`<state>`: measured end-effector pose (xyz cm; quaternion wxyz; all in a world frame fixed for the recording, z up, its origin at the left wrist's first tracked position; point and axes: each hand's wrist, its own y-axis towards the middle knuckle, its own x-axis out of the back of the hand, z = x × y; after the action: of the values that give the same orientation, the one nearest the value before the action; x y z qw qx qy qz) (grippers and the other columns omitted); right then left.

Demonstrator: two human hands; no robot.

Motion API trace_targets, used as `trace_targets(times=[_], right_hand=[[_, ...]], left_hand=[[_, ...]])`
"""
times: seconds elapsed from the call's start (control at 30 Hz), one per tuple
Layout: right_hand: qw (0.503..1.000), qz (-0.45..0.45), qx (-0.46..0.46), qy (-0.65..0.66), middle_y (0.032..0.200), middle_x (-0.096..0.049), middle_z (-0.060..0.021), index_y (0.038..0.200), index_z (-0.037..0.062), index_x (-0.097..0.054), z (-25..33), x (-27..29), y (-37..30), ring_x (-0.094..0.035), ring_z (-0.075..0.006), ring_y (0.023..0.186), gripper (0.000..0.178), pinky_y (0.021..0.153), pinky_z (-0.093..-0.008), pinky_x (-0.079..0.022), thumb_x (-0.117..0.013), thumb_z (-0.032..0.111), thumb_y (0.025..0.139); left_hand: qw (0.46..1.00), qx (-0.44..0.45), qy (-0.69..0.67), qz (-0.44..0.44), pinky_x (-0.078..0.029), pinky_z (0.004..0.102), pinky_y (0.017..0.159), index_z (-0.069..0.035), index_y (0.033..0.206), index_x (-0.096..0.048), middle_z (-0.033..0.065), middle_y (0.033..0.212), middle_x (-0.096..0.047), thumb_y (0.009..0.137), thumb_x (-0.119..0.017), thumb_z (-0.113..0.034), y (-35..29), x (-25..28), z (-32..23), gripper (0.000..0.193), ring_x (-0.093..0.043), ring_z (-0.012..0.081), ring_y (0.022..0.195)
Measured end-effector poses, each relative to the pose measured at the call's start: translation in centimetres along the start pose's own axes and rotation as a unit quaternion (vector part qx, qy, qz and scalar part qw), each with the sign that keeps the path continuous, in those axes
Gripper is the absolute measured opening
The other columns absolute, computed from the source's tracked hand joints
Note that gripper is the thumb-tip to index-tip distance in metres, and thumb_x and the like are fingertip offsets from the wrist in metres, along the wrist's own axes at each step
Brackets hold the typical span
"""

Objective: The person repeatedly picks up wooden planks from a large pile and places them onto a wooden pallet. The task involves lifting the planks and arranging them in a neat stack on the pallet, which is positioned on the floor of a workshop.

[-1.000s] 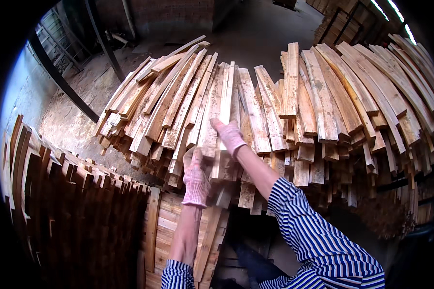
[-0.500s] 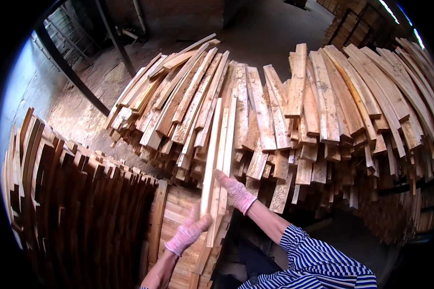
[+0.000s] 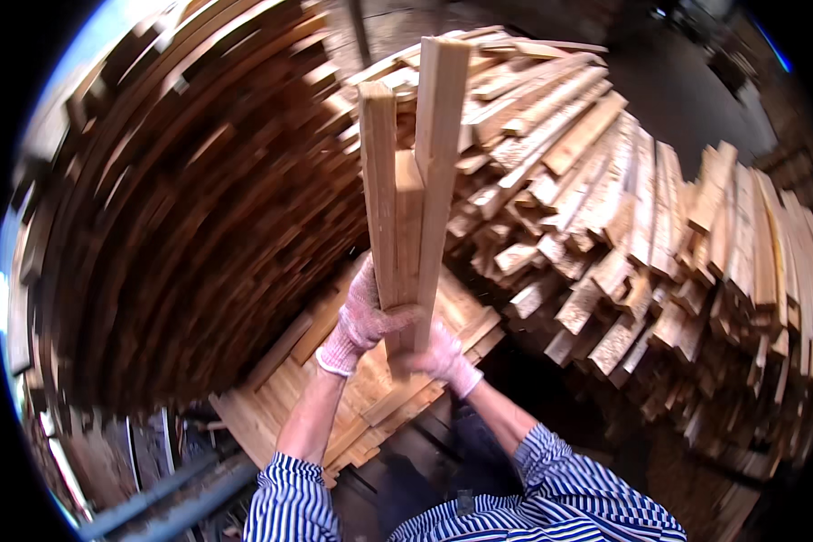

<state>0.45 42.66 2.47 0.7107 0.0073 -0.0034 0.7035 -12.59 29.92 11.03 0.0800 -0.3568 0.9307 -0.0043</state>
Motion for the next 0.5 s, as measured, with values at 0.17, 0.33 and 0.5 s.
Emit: trace_targets(times=[0.17, 0.33, 0.5], right_hand=[[0.993, 0.116, 0.028, -0.024, 0.126, -0.063, -0.0104, 0.146, 0.0051, -0.041, -2.7, -4.7, 6.1, -0.06, -0.0238, 0.119, 0.097, 0.097, -0.0354, -0.054, -0.095, 0.009, 0.066], [0.914, 0.245, -0.222, -0.235, 0.134, -0.06, -0.0167, 0.144, 0.0032, -0.045, -9.2, -13.0, 8.2, -0.059, -0.0289, 0.125, 0.09, 0.105, -0.038, -0.051, -0.093, 0.018, 0.07], [0.861, 0.31, -0.15, -0.375, 0.136, -0.059, -0.0216, 0.151, 0.0019, -0.037, -11.9, -16.4, 9.2, -0.058, -0.0379, 0.127, 0.095, 0.106, -0.0457, -0.05, -0.087, 0.034, 0.077]], left_hand=[[0.97, 0.025, 0.233, -0.058, -0.045, 0.0401, 0.112, -0.011, 0.157, -0.033, 0.0118, 0.146, -0.055, 0.067, -0.098, -0.028, -6.9, 7.2, 5.2, 0.112, -0.052, 0.0224, 0.134], [0.894, -0.059, 0.423, -0.137, -0.052, 0.04, 0.102, 0.0, 0.149, -0.039, 0.0145, 0.139, -0.06, 0.08, -0.089, -0.028, -15.5, 12.5, 18.5, 0.089, -0.06, 0.0258, 0.123], [0.938, 0.027, -0.13, -0.319, -0.056, 0.0324, 0.089, 0.0, 0.12, -0.065, 0.0065, 0.116, -0.07, 0.09, -0.079, -0.026, -19.9, 12.0, 17.9, 0.041, -0.066, 0.0194, 0.102]])
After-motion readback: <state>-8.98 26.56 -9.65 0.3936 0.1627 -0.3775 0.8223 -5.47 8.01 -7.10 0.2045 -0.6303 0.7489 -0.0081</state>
